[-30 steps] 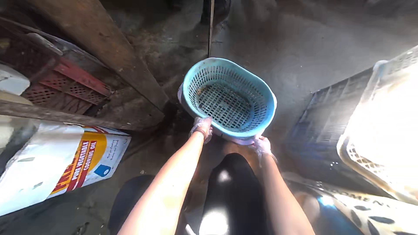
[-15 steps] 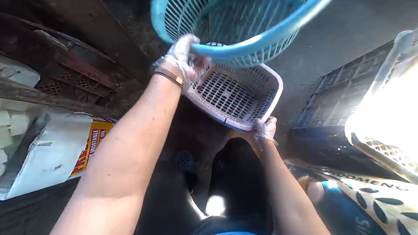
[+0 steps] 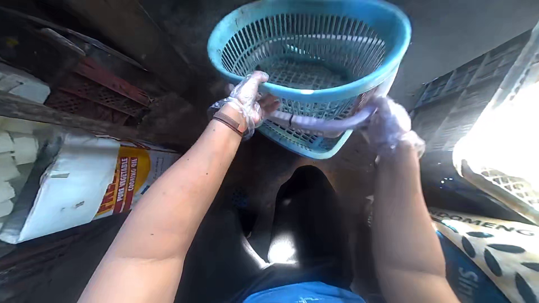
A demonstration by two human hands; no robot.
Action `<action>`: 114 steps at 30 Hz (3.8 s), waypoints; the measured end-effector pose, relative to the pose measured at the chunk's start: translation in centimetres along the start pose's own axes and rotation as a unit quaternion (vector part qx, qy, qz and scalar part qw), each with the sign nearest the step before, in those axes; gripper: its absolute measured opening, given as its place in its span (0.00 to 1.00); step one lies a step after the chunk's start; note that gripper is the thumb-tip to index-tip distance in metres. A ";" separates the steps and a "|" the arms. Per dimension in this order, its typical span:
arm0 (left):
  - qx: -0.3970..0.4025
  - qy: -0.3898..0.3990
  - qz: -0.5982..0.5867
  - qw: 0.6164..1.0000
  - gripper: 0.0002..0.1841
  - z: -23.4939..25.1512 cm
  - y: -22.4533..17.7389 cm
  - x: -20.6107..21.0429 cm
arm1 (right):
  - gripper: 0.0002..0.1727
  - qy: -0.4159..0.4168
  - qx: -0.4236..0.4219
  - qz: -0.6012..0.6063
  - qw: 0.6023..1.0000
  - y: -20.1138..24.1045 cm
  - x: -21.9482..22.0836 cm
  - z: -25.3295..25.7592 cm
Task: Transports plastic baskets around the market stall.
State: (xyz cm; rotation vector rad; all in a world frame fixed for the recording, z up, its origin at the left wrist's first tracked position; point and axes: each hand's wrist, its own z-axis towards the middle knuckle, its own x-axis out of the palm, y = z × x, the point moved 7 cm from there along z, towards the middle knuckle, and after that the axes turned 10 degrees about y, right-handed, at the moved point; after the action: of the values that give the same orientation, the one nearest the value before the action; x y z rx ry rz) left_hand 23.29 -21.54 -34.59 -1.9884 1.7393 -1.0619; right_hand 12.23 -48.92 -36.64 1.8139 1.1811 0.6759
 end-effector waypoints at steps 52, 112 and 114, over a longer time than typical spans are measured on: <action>-0.077 0.044 -0.151 0.985 0.12 2.3 9.1 0.0 | 0.16 0.056 -0.167 -0.058 0.983 2.3 -0.9 0.5; 0.127 0.098 -0.047 0.986 0.16 -3.5 -2.5 -2.5 | 0.14 -0.123 -0.078 0.032 0.989 -1.6 -3.1 -2.5; 0.132 0.105 -0.041 0.985 0.15 -3.6 -2.4 -2.4 | 0.09 -0.143 -0.125 -0.032 0.981 1.8 -6.1 -7.9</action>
State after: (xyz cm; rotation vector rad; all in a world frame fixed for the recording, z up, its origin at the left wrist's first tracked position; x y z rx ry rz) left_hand 22.55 -17.81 -31.39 -1.8504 1.5272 -1.4938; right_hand 4.28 -51.95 -31.13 1.5919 0.9148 0.4839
